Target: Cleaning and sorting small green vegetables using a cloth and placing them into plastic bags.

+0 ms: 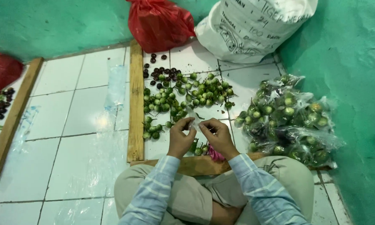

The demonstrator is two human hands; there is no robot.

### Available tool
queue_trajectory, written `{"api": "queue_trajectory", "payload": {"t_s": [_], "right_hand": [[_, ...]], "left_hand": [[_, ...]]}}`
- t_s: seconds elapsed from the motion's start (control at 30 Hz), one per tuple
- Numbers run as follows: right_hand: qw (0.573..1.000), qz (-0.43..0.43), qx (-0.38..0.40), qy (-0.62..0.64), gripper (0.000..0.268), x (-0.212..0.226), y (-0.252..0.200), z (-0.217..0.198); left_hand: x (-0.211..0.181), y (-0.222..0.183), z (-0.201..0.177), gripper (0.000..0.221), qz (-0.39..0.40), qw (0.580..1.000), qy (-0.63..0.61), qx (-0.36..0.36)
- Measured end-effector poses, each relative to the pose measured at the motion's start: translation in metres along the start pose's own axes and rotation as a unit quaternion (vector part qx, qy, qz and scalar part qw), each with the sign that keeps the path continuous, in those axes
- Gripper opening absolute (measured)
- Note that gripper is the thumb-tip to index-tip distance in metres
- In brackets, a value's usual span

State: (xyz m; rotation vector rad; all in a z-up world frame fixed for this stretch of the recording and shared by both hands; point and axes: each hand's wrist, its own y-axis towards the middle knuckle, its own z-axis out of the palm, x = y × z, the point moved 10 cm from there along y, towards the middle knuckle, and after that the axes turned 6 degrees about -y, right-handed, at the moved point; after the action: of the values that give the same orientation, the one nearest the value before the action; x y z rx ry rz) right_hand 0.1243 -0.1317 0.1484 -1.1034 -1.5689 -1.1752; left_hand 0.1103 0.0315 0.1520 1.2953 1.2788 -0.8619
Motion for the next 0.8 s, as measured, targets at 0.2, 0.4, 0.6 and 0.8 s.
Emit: {"api": "queue_trajectory", "payload": {"t_s": [0.2, 0.4, 0.6, 0.8], "right_hand": [[0.997, 0.078, 0.018, 0.009, 0.016, -0.015, 0.006, 0.019], [0.997, 0.071, -0.024, -0.035, 0.011, -0.038, 0.008, 0.017], [0.982, -0.026, -0.133, -0.135, 0.018, 0.001, 0.003, -0.013], [0.987, -0.003, -0.116, -0.111, 0.022, 0.0, -0.006, -0.004]], "left_hand": [[0.015, 0.003, 0.004, 0.027, -0.037, 0.998, 0.016, -0.042], [0.02, 0.006, 0.0, 0.026, -0.069, 0.997, -0.006, -0.038], [0.051, -0.005, 0.018, 0.025, -0.083, 0.994, 0.074, 0.016], [0.074, -0.005, 0.007, 0.02, -0.108, 0.994, -0.012, -0.028]]}}
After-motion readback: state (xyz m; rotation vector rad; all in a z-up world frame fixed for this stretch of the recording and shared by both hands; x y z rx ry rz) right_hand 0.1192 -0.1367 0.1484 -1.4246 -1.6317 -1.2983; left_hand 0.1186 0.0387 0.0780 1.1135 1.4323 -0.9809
